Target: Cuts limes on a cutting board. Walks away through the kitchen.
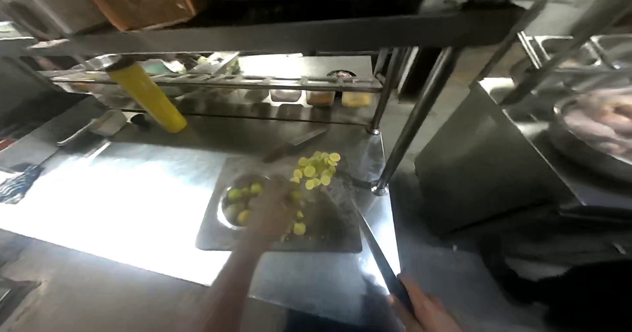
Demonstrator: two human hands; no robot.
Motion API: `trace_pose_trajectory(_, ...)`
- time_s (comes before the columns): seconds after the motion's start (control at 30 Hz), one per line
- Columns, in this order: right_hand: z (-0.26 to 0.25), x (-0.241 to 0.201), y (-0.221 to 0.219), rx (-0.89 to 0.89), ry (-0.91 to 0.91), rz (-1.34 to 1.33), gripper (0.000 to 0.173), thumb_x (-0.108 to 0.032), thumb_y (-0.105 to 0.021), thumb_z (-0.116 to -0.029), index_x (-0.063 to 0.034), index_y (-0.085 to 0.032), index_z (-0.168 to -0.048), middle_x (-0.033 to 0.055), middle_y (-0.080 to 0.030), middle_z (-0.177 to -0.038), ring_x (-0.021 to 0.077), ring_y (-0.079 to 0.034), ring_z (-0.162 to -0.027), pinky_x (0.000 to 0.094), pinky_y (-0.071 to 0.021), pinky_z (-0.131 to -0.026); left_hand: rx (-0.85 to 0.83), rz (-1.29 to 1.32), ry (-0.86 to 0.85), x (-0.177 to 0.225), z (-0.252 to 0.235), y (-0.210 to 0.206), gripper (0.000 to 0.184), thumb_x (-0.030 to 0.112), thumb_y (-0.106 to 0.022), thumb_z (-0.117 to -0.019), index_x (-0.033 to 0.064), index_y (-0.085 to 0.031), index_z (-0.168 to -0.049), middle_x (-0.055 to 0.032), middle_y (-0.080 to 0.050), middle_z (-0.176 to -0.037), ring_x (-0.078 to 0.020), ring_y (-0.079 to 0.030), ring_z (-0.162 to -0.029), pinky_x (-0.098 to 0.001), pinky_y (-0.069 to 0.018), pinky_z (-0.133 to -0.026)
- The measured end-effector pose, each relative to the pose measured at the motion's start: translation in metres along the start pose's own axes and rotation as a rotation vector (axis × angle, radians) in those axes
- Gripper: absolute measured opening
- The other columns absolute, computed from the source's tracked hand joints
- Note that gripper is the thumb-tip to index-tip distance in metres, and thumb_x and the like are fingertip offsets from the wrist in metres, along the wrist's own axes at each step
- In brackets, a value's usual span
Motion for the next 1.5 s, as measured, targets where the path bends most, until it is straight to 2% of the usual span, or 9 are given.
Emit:
trace_pose_trajectory(0.07, -0.009, -0.016, 0.003, -0.057, -0.057, 0.063, 0.044, -0.038, -0.056, -0.1038, -0.0091, -0.052, -0.136, 0.0156, -0.071, -0.090, 0.0354, -0.073, -0.078, 0.0574, -0.0597, -0.074, -0.132, 0.168, -0.090, 0.019, 0.016, -0.053, 0.040, 0.035, -0.077, -0.0914, 0.0222, -0.070, -0.128, -0.0043, -0.065, -0.128, -0.0180, -0.066, -0.110, -0.0406, -0.0598, -0.092)
trace_pose_trajectory(0.13, -0.018, -0.030, 0.002, -0.122, -0.104, 0.127, 0.041, -0.036, -0.054, -0.1048, -0.0122, -0.050, -0.139, 0.0163, -0.070, -0.100, 0.0362, -0.071, -0.089, 0.0569, -0.0574, -0.080, -0.238, 0.212, 0.006, 0.026, 0.033, -0.095, 0.052, 0.032, -0.075, -0.0925, 0.0207, -0.060, -0.141, -0.0044, -0.066, -0.132, -0.0184, -0.067, -0.112, -0.0403, -0.0574, -0.096)
trace_pose_trajectory(0.23, -0.024, -0.042, 0.000, -0.201, -0.128, 0.221, 0.041, -0.035, -0.048, -0.1065, -0.0134, -0.046, -0.141, 0.0178, -0.069, -0.102, 0.0387, -0.070, -0.095, 0.0580, -0.0558, -0.082, -0.157, 0.250, 0.074, 0.020, 0.047, -0.127, 0.044, 0.028, -0.077, -0.0904, 0.0142, -0.066, -0.131, -0.0063, -0.069, -0.124, -0.0181, -0.068, -0.104, -0.0367, -0.0576, -0.092)
trace_pose_trajectory(0.33, -0.024, -0.047, -0.005, -0.252, -0.151, 0.271, 0.040, -0.036, -0.046, -0.1067, -0.0130, -0.045, -0.139, 0.0182, -0.069, -0.100, 0.0398, -0.071, -0.094, 0.0588, -0.0561, -0.080, 0.033, 0.345, -0.107, 0.007, 0.055, -0.138, 0.032, 0.029, -0.077, -0.0894, 0.0143, -0.075, -0.117, -0.0057, -0.070, -0.125, -0.0150, -0.069, -0.105, -0.0328, -0.0597, -0.088)
trace_pose_trajectory(0.63, -0.018, -0.052, -0.003, -0.113, -0.120, 0.372, 0.035, -0.040, -0.040, -0.1070, -0.0114, -0.050, -0.126, 0.0147, -0.068, -0.094, 0.0366, -0.072, -0.087, 0.0538, -0.0571, -0.073, 0.048, 0.416, -0.192, -0.002, 0.043, -0.143, 0.025, 0.030, -0.078, -0.0891, 0.0153, -0.074, -0.109, 0.0002, -0.069, -0.112, -0.0067, -0.065, -0.086, -0.0247, -0.0578, -0.074)
trace_pose_trajectory(1.0, -0.010, -0.064, 0.000, -0.165, -0.128, 0.473, 0.034, -0.036, -0.037, -0.1086, -0.0101, -0.049, -0.127, 0.0162, -0.068, -0.097, 0.0378, -0.072, -0.087, 0.0526, -0.0580, -0.072, 0.079, 0.406, -0.241, -0.006, 0.044, -0.147, 0.026, 0.024, -0.076, -0.0896, 0.0120, -0.073, -0.112, -0.0028, -0.068, -0.115, -0.0074, -0.067, -0.086, -0.0257, -0.0601, -0.074)
trace_pose_trajectory(1.17, -0.053, -0.090, 0.004, -0.219, -0.103, 0.383, 0.034, -0.029, -0.039, -0.1095, -0.0086, -0.044, -0.136, 0.0184, -0.067, -0.106, 0.0392, -0.071, -0.097, 0.0551, -0.0572, -0.081, 0.126, 0.378, -0.294, -0.003, 0.046, -0.147, 0.026, 0.021, -0.076, -0.0884, 0.0100, -0.074, -0.112, -0.0042, -0.069, -0.112, -0.0089, -0.068, -0.088, -0.0268, -0.0603, -0.076)
trace_pose_trajectory(1.3, -0.083, -0.103, 0.001, -0.213, -0.082, 0.385, 0.031, -0.030, -0.040, -0.1097, -0.0095, -0.044, -0.132, 0.0156, -0.067, -0.104, 0.0356, -0.071, -0.098, 0.0522, -0.0572, -0.083, 0.150, 0.370, -0.333, -0.003, 0.045, -0.147, 0.023, 0.021, -0.076, -0.0884, 0.0107, -0.073, -0.109, -0.0038, -0.069, -0.111, -0.0083, -0.068, -0.089, -0.0261, -0.0607, -0.075)
trace_pose_trajectory(1.5, -0.030, -0.063, 0.000, -0.334, -0.191, 0.377, 0.035, -0.030, -0.044, -0.1073, -0.0091, -0.043, -0.136, 0.0199, -0.068, -0.101, 0.0417, -0.071, -0.095, 0.0588, -0.0567, -0.079, 0.119, 0.389, -0.312, -0.003, 0.043, -0.146, 0.020, 0.029, -0.073, -0.0933, 0.0156, -0.074, -0.108, 0.0006, -0.070, -0.111, -0.0070, -0.068, -0.091, -0.0264, -0.0607, -0.075)
Point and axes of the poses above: each hand's wrist, its own z-axis away from the middle knuckle, its own y-axis out of the back of the hand, x = y × z, the point moved 2 cm from there along -z, towards the middle knuckle
